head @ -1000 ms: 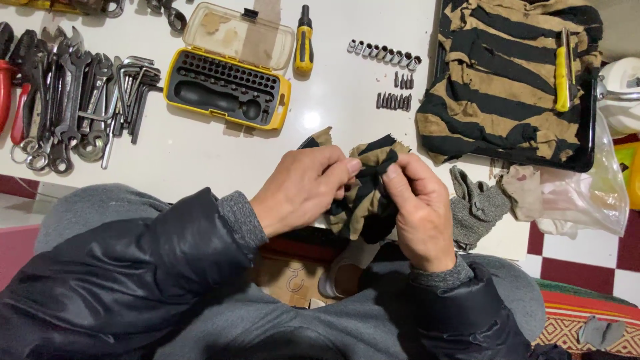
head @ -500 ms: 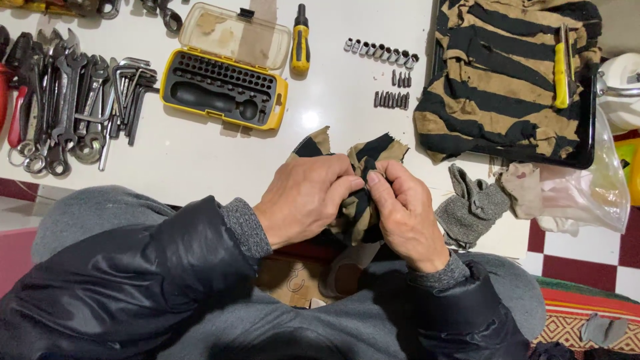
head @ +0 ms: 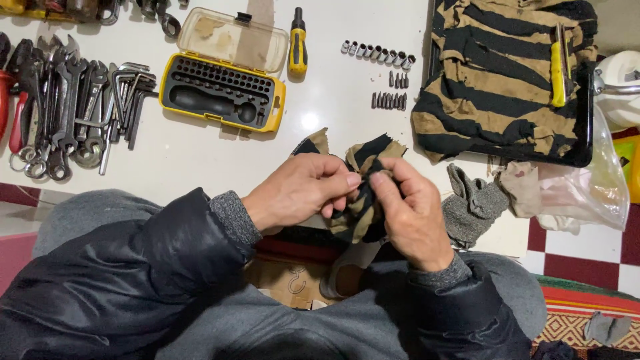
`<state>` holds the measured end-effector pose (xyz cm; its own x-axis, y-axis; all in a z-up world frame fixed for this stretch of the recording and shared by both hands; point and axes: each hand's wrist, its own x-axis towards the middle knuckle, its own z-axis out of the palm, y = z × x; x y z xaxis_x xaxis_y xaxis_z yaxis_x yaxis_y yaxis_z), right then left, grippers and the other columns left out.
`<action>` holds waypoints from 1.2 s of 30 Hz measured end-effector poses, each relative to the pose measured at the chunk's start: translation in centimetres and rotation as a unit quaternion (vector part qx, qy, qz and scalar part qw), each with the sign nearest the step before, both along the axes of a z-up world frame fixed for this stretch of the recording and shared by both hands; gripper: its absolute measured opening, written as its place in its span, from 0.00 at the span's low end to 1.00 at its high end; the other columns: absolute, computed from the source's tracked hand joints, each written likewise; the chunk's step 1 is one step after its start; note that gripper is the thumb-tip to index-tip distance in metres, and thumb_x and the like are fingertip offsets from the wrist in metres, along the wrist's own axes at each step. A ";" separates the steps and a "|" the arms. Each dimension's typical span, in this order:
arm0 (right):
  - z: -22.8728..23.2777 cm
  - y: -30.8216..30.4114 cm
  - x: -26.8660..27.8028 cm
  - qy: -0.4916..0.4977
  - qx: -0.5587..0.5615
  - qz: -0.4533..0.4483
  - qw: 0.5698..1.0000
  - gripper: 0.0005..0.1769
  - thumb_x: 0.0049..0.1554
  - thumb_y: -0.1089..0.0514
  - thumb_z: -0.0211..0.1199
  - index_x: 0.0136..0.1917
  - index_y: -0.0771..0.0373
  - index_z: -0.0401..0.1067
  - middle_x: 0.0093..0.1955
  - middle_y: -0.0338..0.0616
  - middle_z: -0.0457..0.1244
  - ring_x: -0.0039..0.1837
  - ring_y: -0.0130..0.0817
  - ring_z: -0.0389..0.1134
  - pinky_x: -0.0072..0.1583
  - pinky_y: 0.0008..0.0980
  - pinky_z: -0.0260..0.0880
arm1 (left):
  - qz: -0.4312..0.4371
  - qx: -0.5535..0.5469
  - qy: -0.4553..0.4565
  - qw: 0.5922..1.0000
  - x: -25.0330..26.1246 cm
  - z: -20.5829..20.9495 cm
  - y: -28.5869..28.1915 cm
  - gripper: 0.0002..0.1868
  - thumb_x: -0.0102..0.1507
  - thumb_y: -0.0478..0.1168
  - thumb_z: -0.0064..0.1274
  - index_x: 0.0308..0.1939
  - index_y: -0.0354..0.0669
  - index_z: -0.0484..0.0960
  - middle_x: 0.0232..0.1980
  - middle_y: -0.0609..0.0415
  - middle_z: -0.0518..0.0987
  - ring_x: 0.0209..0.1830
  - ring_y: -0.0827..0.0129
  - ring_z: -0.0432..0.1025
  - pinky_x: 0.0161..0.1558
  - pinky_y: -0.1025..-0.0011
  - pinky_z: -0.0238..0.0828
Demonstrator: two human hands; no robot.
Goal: Repairing or inspecting a camouflage glove on a workbench
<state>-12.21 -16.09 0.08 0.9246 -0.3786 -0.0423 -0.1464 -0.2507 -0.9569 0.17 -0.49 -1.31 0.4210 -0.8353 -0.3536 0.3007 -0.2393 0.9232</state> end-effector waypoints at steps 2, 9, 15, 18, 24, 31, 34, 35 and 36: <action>0.3 -0.1 0.1 0.000 -0.020 -0.020 1.000 0.12 0.65 0.60 0.54 0.55 0.65 0.77 0.37 0.45 0.67 0.41 0.28 0.65 0.48 0.31 0.71 | 0.036 0.016 0.038 0.998 0.0 1.0 0.1 0.12 0.64 0.42 0.53 0.36 0.35 0.83 0.26 0.50 0.80 0.20 0.75 0.73 0.24 0.80 0.70; 0.5 3.2 0.8 -0.034 -0.177 0.048 0.982 0.14 0.59 0.59 0.63 0.58 0.63 0.78 0.45 0.55 0.72 0.51 0.53 0.75 0.52 0.47 0.75 | 0.143 0.060 0.079 0.985 1.4 0.0 -0.3 0.13 0.62 0.39 0.55 0.43 0.30 0.83 0.32 0.48 0.79 0.25 0.75 0.73 0.25 0.81 0.74; -0.4 2.5 0.3 -0.021 -0.225 0.113 0.968 0.13 0.62 0.57 0.58 0.58 0.59 0.76 0.43 0.51 0.70 0.49 0.52 0.74 0.50 0.45 0.75 | 0.166 0.045 0.076 0.982 2.0 0.7 -0.4 0.14 0.67 0.39 0.47 0.49 0.29 0.78 0.35 0.46 0.80 0.25 0.75 0.76 0.25 0.84 0.74; -0.8 2.5 0.1 -0.015 -0.245 0.132 0.960 0.14 0.63 0.56 0.56 0.59 0.58 0.75 0.42 0.50 0.69 0.49 0.51 0.73 0.49 0.44 0.75 | 0.155 0.054 0.071 0.984 2.1 1.4 -0.5 0.15 0.67 0.40 0.48 0.50 0.28 0.76 0.37 0.45 0.81 0.25 0.74 0.76 0.26 0.83 0.74; -1.0 2.6 0.0 -0.032 -0.249 0.143 0.957 0.14 0.63 0.58 0.55 0.59 0.63 0.74 0.43 0.51 0.69 0.49 0.50 0.74 0.48 0.41 0.76 | 0.159 0.087 0.013 0.983 2.8 -0.3 -0.9 0.14 0.66 0.42 0.55 0.48 0.33 0.82 0.41 0.46 0.84 0.29 0.72 0.78 0.28 0.81 0.77; -2.0 2.5 -0.3 -0.029 -0.274 0.141 0.951 0.14 0.62 0.55 0.56 0.59 0.60 0.74 0.39 0.48 0.65 0.46 0.49 0.72 0.47 0.43 0.75 | 0.190 0.108 -0.021 0.976 3.7 -1.9 -2.6 0.14 0.64 0.42 0.57 0.47 0.34 0.83 0.38 0.47 0.84 0.28 0.72 0.78 0.27 0.82 0.77; -2.2 2.5 -0.2 -0.034 -0.279 0.140 0.949 0.14 0.62 0.54 0.55 0.58 0.59 0.74 0.39 0.47 0.65 0.46 0.47 0.73 0.47 0.40 0.75 | 0.191 0.107 -0.039 0.975 4.6 -2.4 -4.3 0.14 0.63 0.42 0.57 0.46 0.34 0.83 0.37 0.47 0.84 0.27 0.73 0.79 0.25 0.83 0.75; -2.2 2.5 -0.1 -0.033 -0.279 0.144 0.949 0.14 0.62 0.55 0.56 0.58 0.60 0.74 0.38 0.46 0.65 0.45 0.46 0.73 0.46 0.39 0.75 | 0.184 0.104 -0.065 0.975 5.0 -2.6 -5.0 0.14 0.62 0.43 0.58 0.46 0.36 0.83 0.37 0.47 0.84 0.26 0.73 0.79 0.24 0.81 0.76; -2.3 2.6 -0.1 -0.033 -0.278 0.148 0.949 0.13 0.62 0.56 0.56 0.58 0.60 0.74 0.38 0.46 0.65 0.44 0.45 0.72 0.45 0.38 0.75 | 0.176 0.100 -0.091 0.975 5.4 -2.7 -5.6 0.15 0.62 0.44 0.59 0.46 0.37 0.84 0.37 0.47 0.85 0.24 0.73 0.79 0.22 0.80 0.76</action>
<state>-12.32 -13.52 -2.18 0.9876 -0.0492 0.1489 0.0640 -0.7401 -0.6694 5.55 -6.13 -4.03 0.7398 -0.5495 -0.3883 0.2330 -0.3322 0.9140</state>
